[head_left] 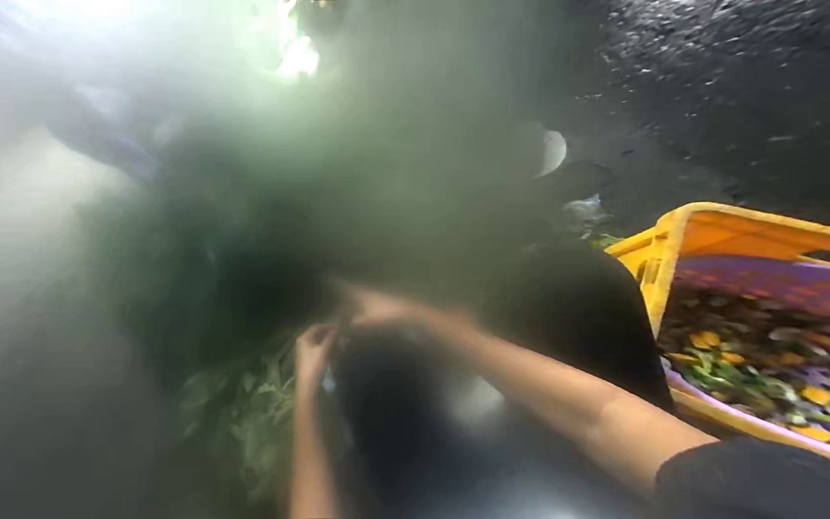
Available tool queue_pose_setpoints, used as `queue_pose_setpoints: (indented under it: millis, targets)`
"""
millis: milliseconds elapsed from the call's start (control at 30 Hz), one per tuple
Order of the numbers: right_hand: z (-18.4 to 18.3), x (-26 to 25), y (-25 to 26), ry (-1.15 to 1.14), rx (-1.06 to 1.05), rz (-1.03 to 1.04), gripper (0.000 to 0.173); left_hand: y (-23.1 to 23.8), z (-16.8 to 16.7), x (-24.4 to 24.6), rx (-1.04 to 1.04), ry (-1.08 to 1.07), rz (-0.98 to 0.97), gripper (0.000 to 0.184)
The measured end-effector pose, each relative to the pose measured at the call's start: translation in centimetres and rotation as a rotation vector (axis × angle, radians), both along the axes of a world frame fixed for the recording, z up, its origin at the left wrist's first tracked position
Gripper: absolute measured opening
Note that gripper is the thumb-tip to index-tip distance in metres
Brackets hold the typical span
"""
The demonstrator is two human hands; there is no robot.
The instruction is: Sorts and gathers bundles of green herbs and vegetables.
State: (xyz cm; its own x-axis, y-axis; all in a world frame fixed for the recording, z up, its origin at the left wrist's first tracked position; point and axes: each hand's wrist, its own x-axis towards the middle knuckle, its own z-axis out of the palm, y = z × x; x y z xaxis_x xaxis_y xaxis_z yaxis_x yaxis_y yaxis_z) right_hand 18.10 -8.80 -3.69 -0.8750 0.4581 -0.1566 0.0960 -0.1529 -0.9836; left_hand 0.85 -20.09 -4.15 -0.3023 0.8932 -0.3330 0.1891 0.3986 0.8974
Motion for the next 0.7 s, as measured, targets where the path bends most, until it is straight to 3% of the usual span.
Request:
queue_pose_setpoints:
  millis: [100,200,233,300,367,433,500,567,633,700]
  targets:
    - [-2.1,-0.6,-1.4,0.107,-0.129,-0.035,0.084,2.5,-1.2,0.6,0.079,-0.065,0.313,0.023]
    - [-3.7,-0.1,-2.8,0.256,-0.803,-0.443,0.049,4.0,-0.3,1.1,0.192,-0.489,0.618,0.018]
    - [-3.7,0.2,-2.8,0.283,-1.051,-0.56,0.041,3.9,0.1,1.4,0.212,-0.59,0.62,0.018]
    - [-3.5,0.6,-2.1,0.393,-1.314,-0.663,0.039,2.9,0.3,1.9,0.231,-0.651,0.508,0.019]
    - [-2.2,1.2,-1.1,0.447,-1.258,-0.643,0.041,1.6,0.1,1.6,0.235,-0.584,0.322,0.019]
    - [-1.3,2.0,-0.3,0.363,-0.98,-0.522,0.049,0.2,0.1,0.7,0.201,-0.456,0.121,0.018]
    - [-1.0,2.2,0.4,0.278,-0.681,-0.381,0.082,-0.1,0.7,-0.5,0.117,-0.275,-0.03,0.015]
    - [-0.9,1.4,0.1,0.192,-0.454,-0.266,0.101,0.2,0.9,-1.1,0.025,-0.038,-0.117,0.014]
    - [-0.3,0.0,-0.9,0.15,-0.237,-0.125,0.103,0.6,0.6,-1.0,0.015,0.137,-0.068,0.016]
    - [-0.7,-1.4,-1.7,0.212,-0.247,-0.093,0.09,1.2,0.9,-0.6,0.104,0.026,0.216,0.017]
